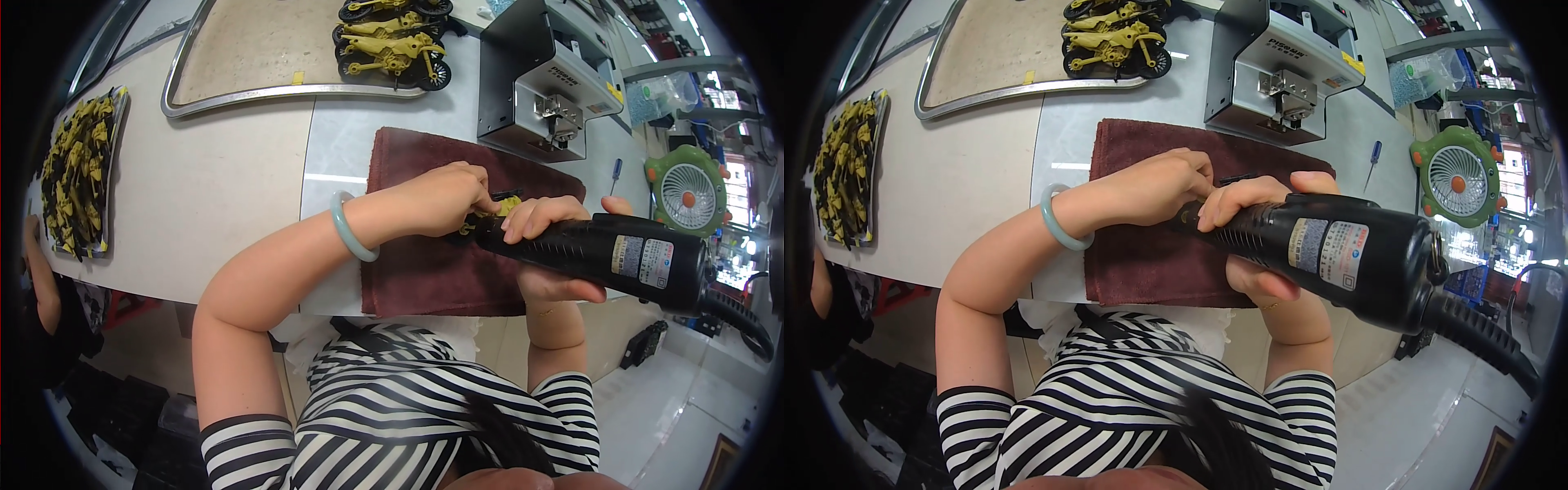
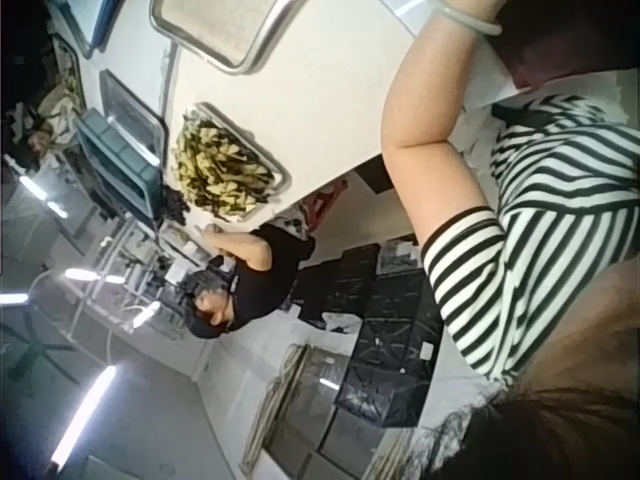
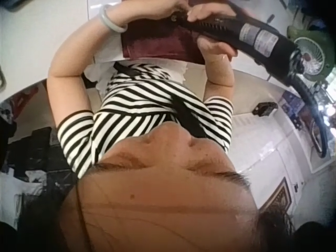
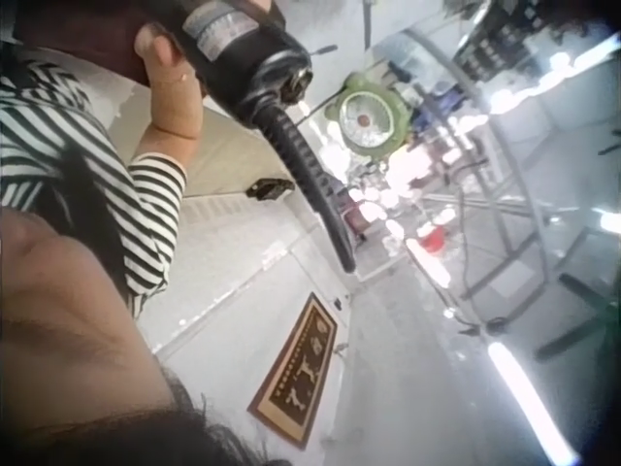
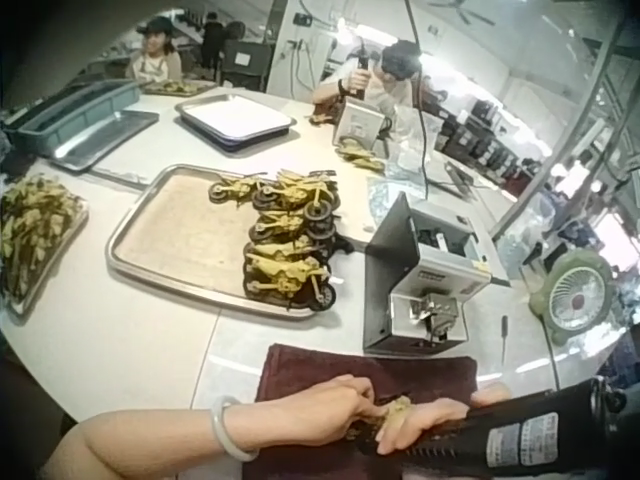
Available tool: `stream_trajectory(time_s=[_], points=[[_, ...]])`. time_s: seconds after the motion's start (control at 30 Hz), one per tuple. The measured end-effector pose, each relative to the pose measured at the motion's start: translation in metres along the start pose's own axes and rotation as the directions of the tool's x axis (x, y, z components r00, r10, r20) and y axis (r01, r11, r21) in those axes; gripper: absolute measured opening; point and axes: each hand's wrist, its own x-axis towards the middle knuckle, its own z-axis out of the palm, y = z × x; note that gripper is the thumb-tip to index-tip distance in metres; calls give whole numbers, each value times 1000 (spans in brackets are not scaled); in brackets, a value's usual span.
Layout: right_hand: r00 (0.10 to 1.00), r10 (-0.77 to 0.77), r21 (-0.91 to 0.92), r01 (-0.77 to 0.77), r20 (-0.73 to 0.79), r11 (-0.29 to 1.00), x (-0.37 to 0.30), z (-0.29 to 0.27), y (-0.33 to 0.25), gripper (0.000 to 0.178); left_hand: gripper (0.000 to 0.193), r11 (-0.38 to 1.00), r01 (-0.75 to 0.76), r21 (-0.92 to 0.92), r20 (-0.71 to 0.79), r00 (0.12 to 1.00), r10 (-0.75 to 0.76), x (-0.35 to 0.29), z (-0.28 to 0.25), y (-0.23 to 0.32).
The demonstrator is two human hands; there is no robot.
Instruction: The person takes toy motorcycles one by one from a metal tray, drives screws into them using an electric screwdriver, and places the assembled toy motorcycles back onto the tray.
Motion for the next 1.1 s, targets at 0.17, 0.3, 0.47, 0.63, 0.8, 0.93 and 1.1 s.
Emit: stream_trajectory(time_s=[0.17, 0.3, 0.47, 0.63, 0.8, 0.93, 1.1], points=[[997, 42, 6, -42, 70, 999, 0, -1, -2, 75, 28, 998, -18, 65, -8, 1000, 19, -1, 0, -3], [990, 104, 181, -120, 95, 976, -2, -1, -7, 61, 40, 997, -19, 71, 4, 1000, 19, 1, -2, 1], [998, -4, -41, 7, 68, 999, -2, 3, -10, 75, 40, 997, -18, 72, -50, 999, 22, -2, 0, 3], [996, -26, 306, -1, 85, 952, 6, -14, -5, 91, 37, 995, -42, 91, -38, 998, 46, 2, 2, 7], [988, 19, 319, -67, 152, 945, 22, -17, 5, 89, 10, 994, -89, 67, -115, 989, 97, -2, 5, 5], [977, 60, 350, -130, 203, 928, 28, -17, 3, 88, 11, 990, -91, 105, -116, 988, 103, -4, 7, 6], [945, -60, 326, -51, 321, 944, 24, -26, 9, 77, 19, 974, -161, 160, -223, 955, 194, -3, 12, 10]])
